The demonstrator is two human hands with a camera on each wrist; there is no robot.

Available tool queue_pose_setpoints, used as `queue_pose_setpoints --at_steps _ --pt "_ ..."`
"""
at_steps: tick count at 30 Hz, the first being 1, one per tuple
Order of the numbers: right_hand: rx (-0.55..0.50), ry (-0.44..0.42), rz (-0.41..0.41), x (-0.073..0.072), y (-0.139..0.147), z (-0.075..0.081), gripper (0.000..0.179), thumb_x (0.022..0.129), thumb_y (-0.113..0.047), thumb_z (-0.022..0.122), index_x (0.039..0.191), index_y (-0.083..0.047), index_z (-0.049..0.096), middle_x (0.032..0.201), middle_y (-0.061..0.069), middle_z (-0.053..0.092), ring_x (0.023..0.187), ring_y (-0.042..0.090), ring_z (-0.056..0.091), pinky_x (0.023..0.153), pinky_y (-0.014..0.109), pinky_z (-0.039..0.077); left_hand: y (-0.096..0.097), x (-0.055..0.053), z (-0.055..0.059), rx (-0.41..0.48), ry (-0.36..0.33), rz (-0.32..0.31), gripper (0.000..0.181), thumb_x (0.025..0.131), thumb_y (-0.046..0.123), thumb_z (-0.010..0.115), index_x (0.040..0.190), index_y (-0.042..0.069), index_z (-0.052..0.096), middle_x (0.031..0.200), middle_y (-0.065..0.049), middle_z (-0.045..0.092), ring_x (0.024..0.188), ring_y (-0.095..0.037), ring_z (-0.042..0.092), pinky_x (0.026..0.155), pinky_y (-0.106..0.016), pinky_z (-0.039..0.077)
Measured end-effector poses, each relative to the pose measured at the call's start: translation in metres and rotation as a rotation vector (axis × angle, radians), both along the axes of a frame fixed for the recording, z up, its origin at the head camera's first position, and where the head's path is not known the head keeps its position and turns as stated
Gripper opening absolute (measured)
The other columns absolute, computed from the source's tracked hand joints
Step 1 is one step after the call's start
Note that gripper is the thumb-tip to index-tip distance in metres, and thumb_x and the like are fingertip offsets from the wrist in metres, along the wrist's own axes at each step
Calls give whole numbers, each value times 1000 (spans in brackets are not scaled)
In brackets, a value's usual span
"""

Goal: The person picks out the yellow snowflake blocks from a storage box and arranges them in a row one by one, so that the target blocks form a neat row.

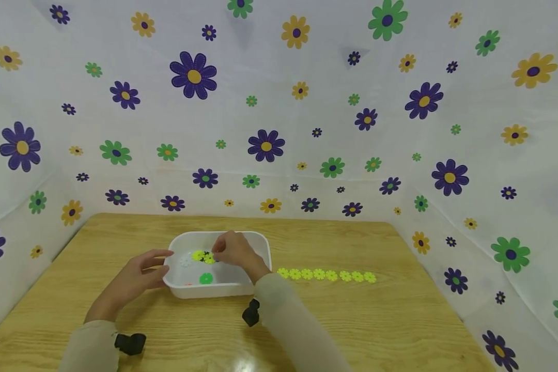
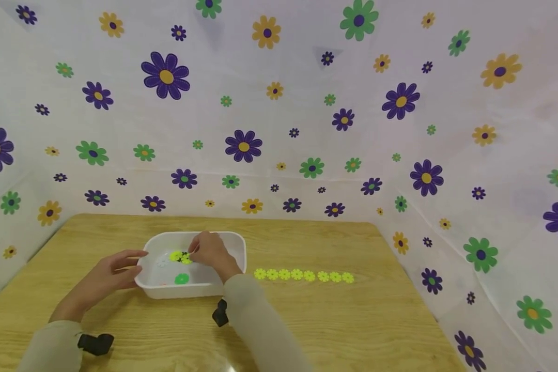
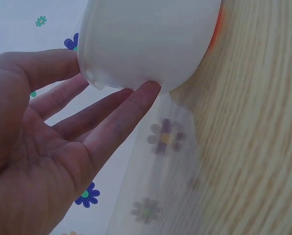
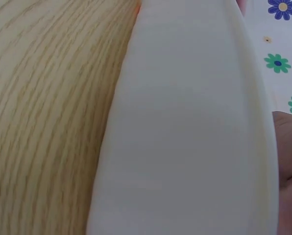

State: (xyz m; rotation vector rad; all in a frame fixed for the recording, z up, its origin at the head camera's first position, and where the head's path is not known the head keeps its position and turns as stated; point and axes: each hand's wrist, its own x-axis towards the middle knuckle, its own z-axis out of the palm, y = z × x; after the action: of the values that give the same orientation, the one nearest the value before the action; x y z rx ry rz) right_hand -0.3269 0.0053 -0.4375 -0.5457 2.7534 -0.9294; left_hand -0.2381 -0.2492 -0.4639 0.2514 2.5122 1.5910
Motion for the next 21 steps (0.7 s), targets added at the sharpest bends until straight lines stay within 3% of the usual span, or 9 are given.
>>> queue_pose_setpoints --at_steps 10,17,21 --pt "12 19 -13 -1 -13 -7 11 88 -11 81 98 -9 79 93 1 74 80 9 58 72 20 51 -1 -1 -3 6 4 -4 57 105 24 60 153 0 41 154 -38 40 130 -48 59 91 -39 64" --pt "16 -3 -50 -5 -21 -14 15 89 -11 81 104 -12 79 104 1 76 93 11 64 87 25 57 0 2 0 7 14 -10 57 106 24 59 154 -1 39 154 -39 40 129 -49 60 91 -40 64" --pt "21 0 -57 -8 -24 -18 16 88 -9 81 103 -12 78 103 0 75 92 11 63 88 25 57 1 2 1 14 8 -2 57 105 24 60 153 0 40 154 -38 40 130 -49 59 92 -40 64"
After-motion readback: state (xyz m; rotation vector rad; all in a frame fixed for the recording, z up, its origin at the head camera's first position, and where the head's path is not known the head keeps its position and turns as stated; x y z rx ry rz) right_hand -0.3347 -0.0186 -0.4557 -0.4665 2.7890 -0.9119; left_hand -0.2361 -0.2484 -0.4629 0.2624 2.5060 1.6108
